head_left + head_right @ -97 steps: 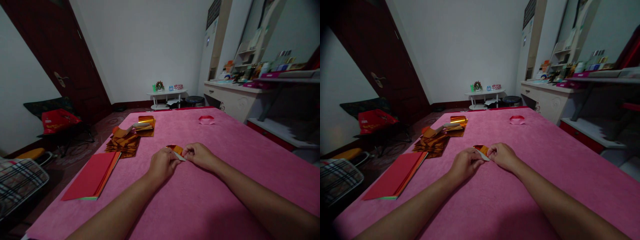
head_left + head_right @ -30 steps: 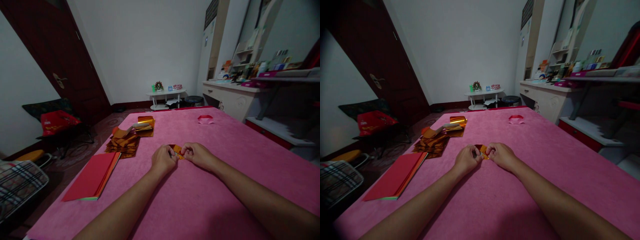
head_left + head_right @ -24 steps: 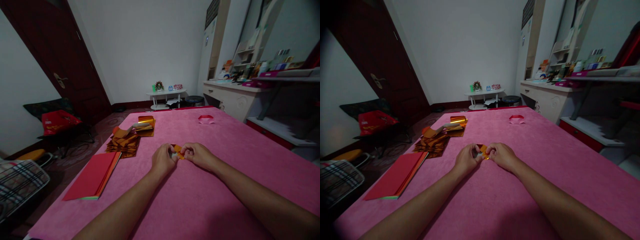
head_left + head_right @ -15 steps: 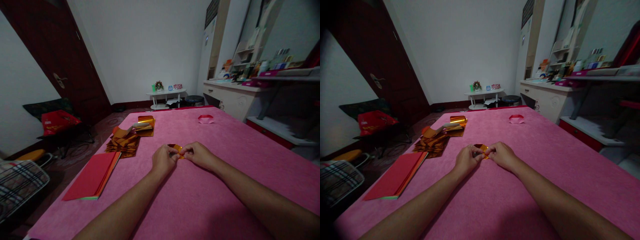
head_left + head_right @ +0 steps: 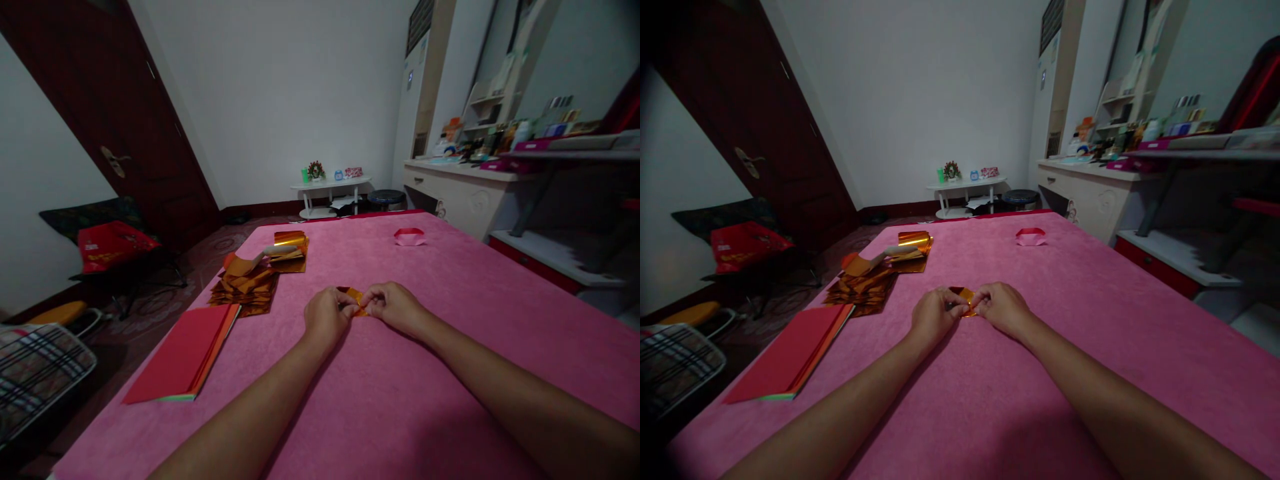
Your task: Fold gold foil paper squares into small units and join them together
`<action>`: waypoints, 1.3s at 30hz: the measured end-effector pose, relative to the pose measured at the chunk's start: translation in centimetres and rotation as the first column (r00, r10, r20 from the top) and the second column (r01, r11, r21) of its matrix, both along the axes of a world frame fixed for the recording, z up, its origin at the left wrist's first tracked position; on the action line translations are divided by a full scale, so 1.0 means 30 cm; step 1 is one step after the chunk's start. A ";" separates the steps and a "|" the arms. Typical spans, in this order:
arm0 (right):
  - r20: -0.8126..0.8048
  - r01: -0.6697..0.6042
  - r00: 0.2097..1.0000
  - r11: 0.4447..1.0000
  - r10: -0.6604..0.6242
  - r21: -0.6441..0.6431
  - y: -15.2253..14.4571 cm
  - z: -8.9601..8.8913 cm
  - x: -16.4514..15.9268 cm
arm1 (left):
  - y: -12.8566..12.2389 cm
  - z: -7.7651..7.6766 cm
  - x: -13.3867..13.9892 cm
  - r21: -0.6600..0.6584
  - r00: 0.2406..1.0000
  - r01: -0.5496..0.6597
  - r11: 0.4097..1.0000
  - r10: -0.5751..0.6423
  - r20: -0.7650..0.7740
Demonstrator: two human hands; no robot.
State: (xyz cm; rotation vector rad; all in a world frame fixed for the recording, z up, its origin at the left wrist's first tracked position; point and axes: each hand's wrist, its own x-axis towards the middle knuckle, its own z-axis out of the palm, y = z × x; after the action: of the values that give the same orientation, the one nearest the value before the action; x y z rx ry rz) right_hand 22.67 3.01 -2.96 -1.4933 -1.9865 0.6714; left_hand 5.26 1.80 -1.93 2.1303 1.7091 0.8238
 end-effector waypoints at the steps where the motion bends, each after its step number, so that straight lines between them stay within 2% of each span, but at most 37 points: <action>1: -0.011 0.006 1.000 1.000 -0.006 -0.008 0.000 0.001 0.000 | -0.001 0.001 0.000 0.007 1.000 0.005 1.000 -0.005 -0.005; 13: 0.074 0.030 0.997 0.999 -0.027 -0.042 -0.013 0.031 -0.025 | 0.005 0.001 -0.007 -0.002 0.999 0.043 0.999 -0.043 -0.028; 18: 0.079 -0.005 0.997 1.000 0.005 -0.003 -0.022 0.026 -0.011 | 0.002 0.001 -0.011 0.011 0.996 0.073 0.997 -0.073 -0.042; 23: 0.208 -0.020 0.978 0.997 0.005 0.069 -0.057 0.044 -0.025 | 0.003 0.002 -0.010 0.014 0.996 0.081 0.997 -0.080 -0.037; 27: 0.408 -0.005 0.908 0.974 -0.090 0.225 -0.118 0.073 -0.079 | 0.006 -0.009 -0.003 0.028 0.997 0.075 0.997 -0.074 -0.034; 30: 0.614 -0.088 0.784 0.963 -0.092 0.256 -0.155 0.092 -0.132 | 0.004 -0.017 0.001 0.093 0.996 0.066 0.993 -0.061 -0.063; 33: 0.720 -0.146 0.690 0.959 -0.076 0.241 -0.162 0.103 -0.166 | 0.006 -0.015 -0.010 0.155 0.996 0.087 0.984 -0.081 -0.045; 37: 0.750 -0.196 0.659 0.954 -0.044 0.228 -0.150 0.112 -0.168 | 0.042 -0.009 -0.057 0.271 0.984 0.029 0.962 -0.074 0.160; 39: 0.749 -0.213 0.662 0.952 -0.023 0.218 -0.147 0.116 -0.159 | 0.075 -0.017 -0.088 0.308 0.951 0.032 0.951 -0.124 0.283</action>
State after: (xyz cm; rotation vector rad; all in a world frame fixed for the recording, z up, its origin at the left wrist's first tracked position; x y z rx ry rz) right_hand 17.92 -1.40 0.52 -1.6269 -2.6304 -0.2930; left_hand 2.63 4.04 -2.44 2.1032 1.4074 1.3797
